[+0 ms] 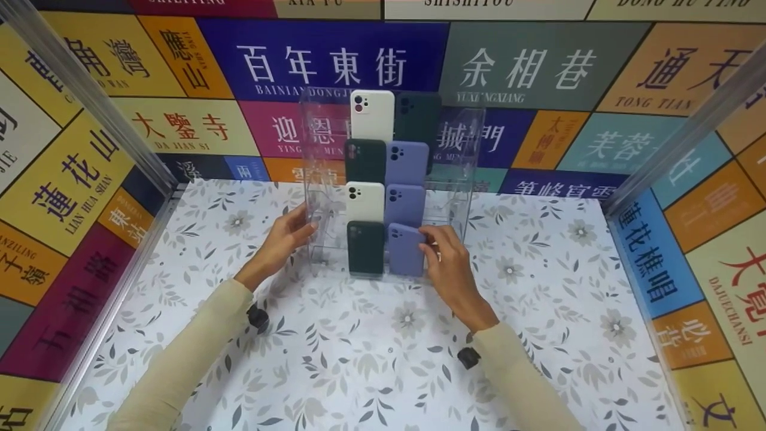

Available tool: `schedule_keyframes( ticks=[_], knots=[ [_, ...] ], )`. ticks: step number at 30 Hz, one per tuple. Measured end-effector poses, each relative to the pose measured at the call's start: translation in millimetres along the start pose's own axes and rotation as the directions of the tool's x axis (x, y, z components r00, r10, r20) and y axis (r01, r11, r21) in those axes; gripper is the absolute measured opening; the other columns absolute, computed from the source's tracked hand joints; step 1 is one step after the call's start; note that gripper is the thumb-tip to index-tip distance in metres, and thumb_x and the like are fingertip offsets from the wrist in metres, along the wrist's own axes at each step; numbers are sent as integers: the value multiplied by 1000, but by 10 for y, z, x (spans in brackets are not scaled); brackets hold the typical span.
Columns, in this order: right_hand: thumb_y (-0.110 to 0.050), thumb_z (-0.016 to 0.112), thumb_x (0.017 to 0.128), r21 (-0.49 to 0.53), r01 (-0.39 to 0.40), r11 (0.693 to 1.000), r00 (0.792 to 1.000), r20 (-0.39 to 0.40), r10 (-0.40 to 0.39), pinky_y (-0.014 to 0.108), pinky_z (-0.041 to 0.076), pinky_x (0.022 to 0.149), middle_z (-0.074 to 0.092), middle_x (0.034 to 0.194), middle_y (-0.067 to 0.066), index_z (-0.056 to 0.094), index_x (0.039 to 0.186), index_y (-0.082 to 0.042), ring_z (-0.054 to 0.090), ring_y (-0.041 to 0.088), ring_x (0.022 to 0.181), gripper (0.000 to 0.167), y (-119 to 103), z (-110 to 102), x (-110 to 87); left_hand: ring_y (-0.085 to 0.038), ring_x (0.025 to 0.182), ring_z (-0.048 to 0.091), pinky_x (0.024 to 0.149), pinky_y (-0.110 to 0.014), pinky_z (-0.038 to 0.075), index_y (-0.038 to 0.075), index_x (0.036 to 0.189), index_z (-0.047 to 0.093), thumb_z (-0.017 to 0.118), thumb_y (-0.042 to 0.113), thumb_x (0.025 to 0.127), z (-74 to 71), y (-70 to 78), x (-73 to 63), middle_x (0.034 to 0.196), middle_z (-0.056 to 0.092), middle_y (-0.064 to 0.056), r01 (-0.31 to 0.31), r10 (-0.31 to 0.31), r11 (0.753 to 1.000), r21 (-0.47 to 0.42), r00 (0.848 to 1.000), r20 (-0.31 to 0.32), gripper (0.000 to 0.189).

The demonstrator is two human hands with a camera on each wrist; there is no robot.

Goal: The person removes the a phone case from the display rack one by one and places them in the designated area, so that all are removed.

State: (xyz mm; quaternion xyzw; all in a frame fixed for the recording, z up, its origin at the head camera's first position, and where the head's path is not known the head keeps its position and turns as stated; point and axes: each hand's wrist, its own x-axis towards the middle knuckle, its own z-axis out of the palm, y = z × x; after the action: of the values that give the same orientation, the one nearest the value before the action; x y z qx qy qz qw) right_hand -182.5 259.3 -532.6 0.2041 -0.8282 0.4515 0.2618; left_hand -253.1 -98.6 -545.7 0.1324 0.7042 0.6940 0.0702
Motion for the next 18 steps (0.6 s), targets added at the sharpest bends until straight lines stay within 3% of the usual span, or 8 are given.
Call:
schedule_keyframes(
  ticks=[5, 10, 18],
  knots=[
    [14, 77, 94, 10, -1, 1000, 1000, -27, 1, 13, 56, 90, 71, 111, 18, 74, 122, 5, 73, 32, 102, 30, -65, -84, 18, -47, 155, 45, 125, -50, 41, -2, 171, 28, 61, 1, 108, 5, -3, -1, 175, 35, -25, -17, 17, 1000, 11, 1000, -6, 71],
    [16, 79, 91, 16, 1, 1000, 998, -59, 0, 13, 57, 89, 72, 113, 19, 75, 122, 6, 72, 29, 102, 33, -114, -138, 29, -44, 153, 49, 124, -49, 42, 1, 172, 30, 60, 1, 106, 23, 36, 1, 174, 39, -21, 0, 1, 999, 41, 1000, -29, 72],
    [17, 78, 92, 58, -3, 998, 998, -64, 6, 19, 60, 90, 71, 112, 20, 74, 122, 9, 70, 10, 106, 32, -187, -200, -21, -46, 152, 49, 124, -51, 42, 1, 171, 31, 59, -1, 106, 50, 40, 10, 174, 39, -22, 0, 2, 998, 65, 999, -40, 71]
  ],
)
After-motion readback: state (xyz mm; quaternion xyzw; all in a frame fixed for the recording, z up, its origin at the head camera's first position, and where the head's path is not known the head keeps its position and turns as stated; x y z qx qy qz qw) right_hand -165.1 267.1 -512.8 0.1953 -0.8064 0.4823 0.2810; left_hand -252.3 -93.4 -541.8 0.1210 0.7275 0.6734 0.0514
